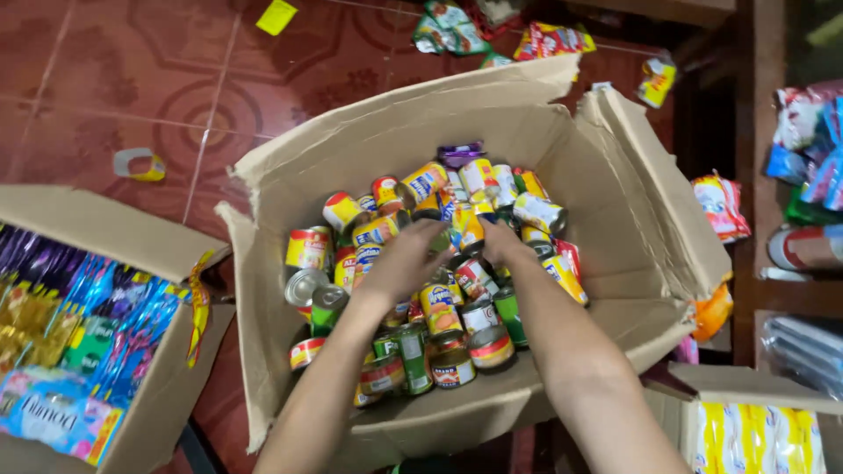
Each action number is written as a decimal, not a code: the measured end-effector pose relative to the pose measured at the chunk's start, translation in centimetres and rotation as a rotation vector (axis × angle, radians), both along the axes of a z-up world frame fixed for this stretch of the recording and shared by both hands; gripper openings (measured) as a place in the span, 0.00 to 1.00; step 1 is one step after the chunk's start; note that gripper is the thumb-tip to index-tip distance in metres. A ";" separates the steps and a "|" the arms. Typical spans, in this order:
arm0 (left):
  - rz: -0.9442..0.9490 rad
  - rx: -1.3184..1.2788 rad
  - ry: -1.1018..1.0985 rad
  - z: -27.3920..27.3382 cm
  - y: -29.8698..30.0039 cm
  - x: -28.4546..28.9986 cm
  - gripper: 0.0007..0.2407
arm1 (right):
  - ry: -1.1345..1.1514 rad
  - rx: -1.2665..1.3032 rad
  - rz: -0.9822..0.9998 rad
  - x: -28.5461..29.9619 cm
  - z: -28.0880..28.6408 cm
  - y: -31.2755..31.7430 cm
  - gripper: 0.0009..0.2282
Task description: Organizing and stocking canned goods onto a wooden shelf from cardboard boxes on the floor.
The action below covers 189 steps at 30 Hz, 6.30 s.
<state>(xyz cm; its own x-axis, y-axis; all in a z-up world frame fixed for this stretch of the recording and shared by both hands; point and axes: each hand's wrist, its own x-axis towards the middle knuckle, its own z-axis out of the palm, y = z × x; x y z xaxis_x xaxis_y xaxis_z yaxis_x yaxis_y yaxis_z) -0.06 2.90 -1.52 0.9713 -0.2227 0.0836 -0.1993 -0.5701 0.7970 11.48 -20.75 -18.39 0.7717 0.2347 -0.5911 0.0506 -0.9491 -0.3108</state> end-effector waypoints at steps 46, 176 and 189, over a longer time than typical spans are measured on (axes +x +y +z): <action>-0.276 -0.673 0.173 17.6 -25.1 -17.0 0.29 | -0.353 1.570 -0.703 -29.3 35.3 -22.0 0.26; -1.357 0.407 -0.611 53.9 -75.1 -61.0 0.29 | -1.398 -0.125 -1.363 -82.6 69.4 -65.9 0.20; -1.359 0.249 -0.503 53.1 -74.9 -60.8 0.31 | -1.463 -0.558 -1.294 -83.6 71.0 -64.5 0.27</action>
<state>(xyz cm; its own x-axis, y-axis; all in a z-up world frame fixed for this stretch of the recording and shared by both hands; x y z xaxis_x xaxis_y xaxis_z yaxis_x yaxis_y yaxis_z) -60.82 -71.99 51.61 -0.1107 -0.9800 0.1651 -0.9033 0.1685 0.3946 -72.14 -85.26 52.66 0.1745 -0.6856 0.7068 -0.7079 -0.5863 -0.3939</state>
